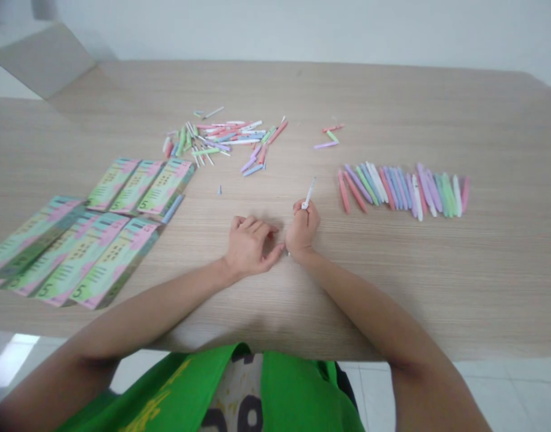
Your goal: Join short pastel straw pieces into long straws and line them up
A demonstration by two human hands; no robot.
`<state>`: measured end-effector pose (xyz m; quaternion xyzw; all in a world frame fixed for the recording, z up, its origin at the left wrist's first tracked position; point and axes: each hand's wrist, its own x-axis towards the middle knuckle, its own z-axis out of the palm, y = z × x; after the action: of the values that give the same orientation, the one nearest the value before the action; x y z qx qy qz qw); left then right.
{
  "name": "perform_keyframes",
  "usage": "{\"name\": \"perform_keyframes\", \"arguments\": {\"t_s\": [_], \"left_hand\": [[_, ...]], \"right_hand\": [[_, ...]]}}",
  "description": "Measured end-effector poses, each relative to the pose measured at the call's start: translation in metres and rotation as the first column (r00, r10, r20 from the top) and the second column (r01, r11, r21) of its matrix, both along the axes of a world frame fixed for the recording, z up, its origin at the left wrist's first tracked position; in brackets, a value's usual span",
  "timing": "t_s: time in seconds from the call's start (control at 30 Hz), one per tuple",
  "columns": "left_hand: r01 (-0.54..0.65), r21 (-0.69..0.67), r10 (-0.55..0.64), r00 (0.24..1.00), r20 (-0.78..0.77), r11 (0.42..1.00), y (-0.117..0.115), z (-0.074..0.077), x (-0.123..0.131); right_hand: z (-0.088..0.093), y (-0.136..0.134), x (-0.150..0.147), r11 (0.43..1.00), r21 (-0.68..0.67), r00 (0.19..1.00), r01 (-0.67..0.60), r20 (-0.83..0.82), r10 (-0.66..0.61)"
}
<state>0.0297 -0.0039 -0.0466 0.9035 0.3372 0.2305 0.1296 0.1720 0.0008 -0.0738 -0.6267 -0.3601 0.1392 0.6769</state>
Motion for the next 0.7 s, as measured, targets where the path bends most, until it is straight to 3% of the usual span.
{"name": "perform_keyframes", "arguments": {"t_s": [0.17, 0.37, 0.47, 0.6, 0.7], "left_hand": [[-0.005, -0.035, 0.001, 0.991, -0.133, 0.999, -0.001, 0.003, 0.002], [-0.089, -0.038, 0.081, 0.980, -0.184, 0.995, -0.013, 0.008, 0.013], [-0.136, -0.020, 0.127, 0.960, -0.248, 0.991, -0.014, 0.008, 0.020], [-0.056, 0.011, 0.057, 0.954, -0.294, 0.998, -0.009, 0.003, 0.026], [-0.009, 0.043, 0.021, 0.957, -0.289, 0.999, -0.008, -0.001, 0.027]], "right_hand": [[0.003, 0.024, -0.019, 0.998, 0.059, 0.996, 0.022, -0.083, -0.017], [0.019, 0.034, -0.009, 0.983, 0.171, 0.993, 0.064, -0.110, -0.046], [0.025, 0.033, -0.009, 0.984, 0.159, 0.996, 0.075, -0.055, -0.067], [0.027, 0.028, -0.014, 0.991, 0.109, 0.996, 0.077, 0.030, -0.081], [0.028, 0.023, -0.013, 0.993, 0.091, 0.997, 0.081, 0.002, -0.082]]}}
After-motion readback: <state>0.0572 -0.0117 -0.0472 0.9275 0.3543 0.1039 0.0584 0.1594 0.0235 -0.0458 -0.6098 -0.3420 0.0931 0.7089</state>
